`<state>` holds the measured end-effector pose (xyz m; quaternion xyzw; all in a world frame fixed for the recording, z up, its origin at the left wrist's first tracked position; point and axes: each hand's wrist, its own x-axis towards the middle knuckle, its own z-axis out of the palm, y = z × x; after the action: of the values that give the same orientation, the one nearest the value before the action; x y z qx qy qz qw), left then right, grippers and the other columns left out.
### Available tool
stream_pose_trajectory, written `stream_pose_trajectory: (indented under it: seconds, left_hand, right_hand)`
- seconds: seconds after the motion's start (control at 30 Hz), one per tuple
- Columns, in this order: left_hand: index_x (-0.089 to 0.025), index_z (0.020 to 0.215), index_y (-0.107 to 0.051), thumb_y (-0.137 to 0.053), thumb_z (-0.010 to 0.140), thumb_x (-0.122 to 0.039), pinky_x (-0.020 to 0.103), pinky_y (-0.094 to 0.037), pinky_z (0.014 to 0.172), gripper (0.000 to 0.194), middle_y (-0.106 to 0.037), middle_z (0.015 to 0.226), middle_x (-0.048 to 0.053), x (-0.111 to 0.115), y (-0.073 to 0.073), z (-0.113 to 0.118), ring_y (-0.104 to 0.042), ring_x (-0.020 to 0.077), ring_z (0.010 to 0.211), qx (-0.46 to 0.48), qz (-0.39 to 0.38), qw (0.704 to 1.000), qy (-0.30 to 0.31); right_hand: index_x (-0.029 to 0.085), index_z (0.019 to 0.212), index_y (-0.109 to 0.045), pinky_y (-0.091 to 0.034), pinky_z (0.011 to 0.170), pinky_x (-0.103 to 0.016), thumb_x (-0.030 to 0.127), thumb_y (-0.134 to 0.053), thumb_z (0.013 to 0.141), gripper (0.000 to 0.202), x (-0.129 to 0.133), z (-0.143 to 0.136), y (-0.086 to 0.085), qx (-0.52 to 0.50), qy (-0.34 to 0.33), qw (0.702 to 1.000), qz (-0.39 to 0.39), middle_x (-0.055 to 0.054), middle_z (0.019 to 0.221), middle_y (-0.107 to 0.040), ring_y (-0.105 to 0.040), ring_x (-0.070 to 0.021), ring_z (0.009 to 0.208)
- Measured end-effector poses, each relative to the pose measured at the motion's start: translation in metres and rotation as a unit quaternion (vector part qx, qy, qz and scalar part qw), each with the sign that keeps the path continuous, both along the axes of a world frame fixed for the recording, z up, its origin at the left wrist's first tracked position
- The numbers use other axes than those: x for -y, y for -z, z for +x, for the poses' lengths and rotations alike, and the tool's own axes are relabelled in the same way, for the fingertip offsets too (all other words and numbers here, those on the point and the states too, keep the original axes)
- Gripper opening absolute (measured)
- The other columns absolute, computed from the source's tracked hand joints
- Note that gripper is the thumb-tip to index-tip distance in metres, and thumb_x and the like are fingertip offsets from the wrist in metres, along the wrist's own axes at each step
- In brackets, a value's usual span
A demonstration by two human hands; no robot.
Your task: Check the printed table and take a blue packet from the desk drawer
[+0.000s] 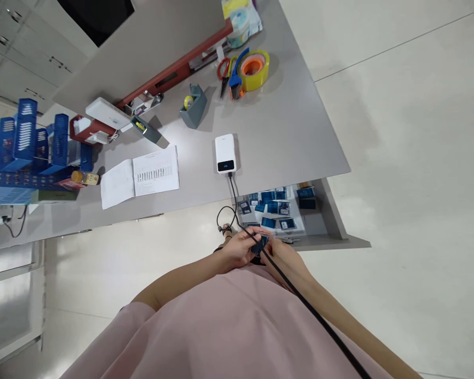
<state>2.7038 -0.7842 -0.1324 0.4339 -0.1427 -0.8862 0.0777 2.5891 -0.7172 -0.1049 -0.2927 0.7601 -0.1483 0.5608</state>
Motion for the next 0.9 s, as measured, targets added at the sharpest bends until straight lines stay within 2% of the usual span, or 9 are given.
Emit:
stream_pose_trajectory:
  seconds: [0.13,0.23,0.33,0.43,0.5,0.57,0.7,0.8,0.9]
  left_hand:
    - [-0.016,0.087,-0.058,-0.077,0.062,-0.034,0.028,-0.048,0.066,0.036,-0.065,0.084,0.006,0.006,0.002,0.005,-0.063,0.0173,0.074,-0.015,0.030,0.999,-0.008]
    - [-0.018,0.090,-0.057,-0.075,0.063,-0.032,0.037,-0.050,0.071,0.035,-0.067,0.090,0.008,0.011,0.000,0.009,-0.065,0.0239,0.083,-0.044,0.046,0.998,-0.007]
    - [-0.019,0.090,-0.057,-0.073,0.062,-0.030,0.040,-0.050,0.074,0.034,-0.067,0.096,0.009,0.015,0.000,0.009,-0.065,0.0270,0.092,-0.068,0.051,0.996,-0.010]
    - [-0.017,0.081,-0.057,-0.072,0.062,-0.032,0.039,-0.050,0.074,0.029,-0.066,0.096,0.010,0.017,-0.001,0.007,-0.065,0.0271,0.092,-0.078,0.060,0.995,0.003]
    - [-0.017,0.077,-0.056,-0.073,0.063,-0.034,0.038,-0.050,0.074,0.028,-0.067,0.095,0.010,0.018,-0.004,0.005,-0.065,0.0257,0.090,-0.076,0.058,0.995,0.007]
    - [-0.017,0.078,-0.056,-0.076,0.061,-0.031,0.037,-0.049,0.075,0.030,-0.067,0.095,0.009,0.019,-0.008,0.004,-0.065,0.0250,0.089,-0.074,0.046,0.996,0.005]
    - [-0.016,0.085,-0.060,-0.078,0.056,-0.022,0.037,-0.047,0.077,0.035,-0.068,0.093,0.010,0.020,-0.011,0.004,-0.064,0.0260,0.091,-0.084,0.012,0.996,-0.003]
    - [-0.015,0.091,-0.063,-0.076,0.056,-0.018,0.036,-0.046,0.080,0.037,-0.069,0.094,0.011,0.021,-0.009,0.004,-0.063,0.0259,0.095,-0.079,-0.009,0.997,-0.011]
    - [-0.016,0.094,-0.065,-0.074,0.056,-0.017,0.035,-0.044,0.084,0.039,-0.068,0.102,0.010,0.021,-0.007,0.002,-0.060,0.0252,0.101,-0.066,-0.018,0.998,-0.012]
  right_hand:
    - [0.023,0.061,-0.049,-0.036,0.047,-0.027,0.034,-0.051,0.072,0.015,-0.022,-0.010,-0.020,0.072,0.024,0.997,0.014,0.000,0.054,-0.059,-0.051,-0.0145,0.047]
    - [0.023,0.064,-0.047,-0.037,0.046,-0.027,0.047,-0.051,0.072,0.026,-0.042,-0.026,-0.026,0.112,0.081,0.990,0.011,-0.002,0.066,-0.064,-0.050,-0.0134,0.049]
    - [0.022,0.067,-0.050,-0.042,0.050,-0.029,0.060,-0.059,0.065,0.039,-0.053,-0.041,-0.023,0.151,0.222,0.963,0.031,-0.008,0.086,-0.068,-0.057,-0.0161,0.060]
    - [0.022,0.069,-0.053,-0.048,0.064,-0.030,0.064,-0.067,0.059,0.045,-0.052,-0.044,-0.020,0.174,0.328,0.928,0.032,-0.010,0.104,-0.067,-0.062,-0.0238,0.088]
    - [0.022,0.068,-0.050,-0.048,0.070,-0.032,0.065,-0.066,0.061,0.046,-0.048,-0.038,-0.020,0.182,0.334,0.925,0.007,-0.009,0.112,-0.065,-0.059,-0.0272,0.102]
    - [0.022,0.069,-0.049,-0.047,0.073,-0.033,0.065,-0.063,0.065,0.045,-0.045,-0.031,-0.021,0.178,0.320,0.930,-0.020,-0.008,0.114,-0.064,-0.057,-0.0282,0.108]
    - [0.023,0.072,-0.049,-0.045,0.079,-0.036,0.063,-0.061,0.068,0.042,-0.042,-0.023,-0.019,0.140,0.261,0.955,-0.033,-0.007,0.115,-0.063,-0.057,-0.0277,0.107]
    - [0.023,0.072,-0.049,-0.046,0.081,-0.038,0.064,-0.063,0.063,0.044,-0.041,-0.021,-0.014,0.141,0.252,0.957,-0.028,-0.010,0.113,-0.063,-0.055,-0.0298,0.108]
    - [0.022,0.071,-0.050,-0.047,0.083,-0.037,0.065,-0.059,0.067,0.044,-0.041,-0.017,-0.009,0.170,0.241,0.955,-0.037,-0.011,0.119,-0.060,-0.054,-0.0291,0.110]
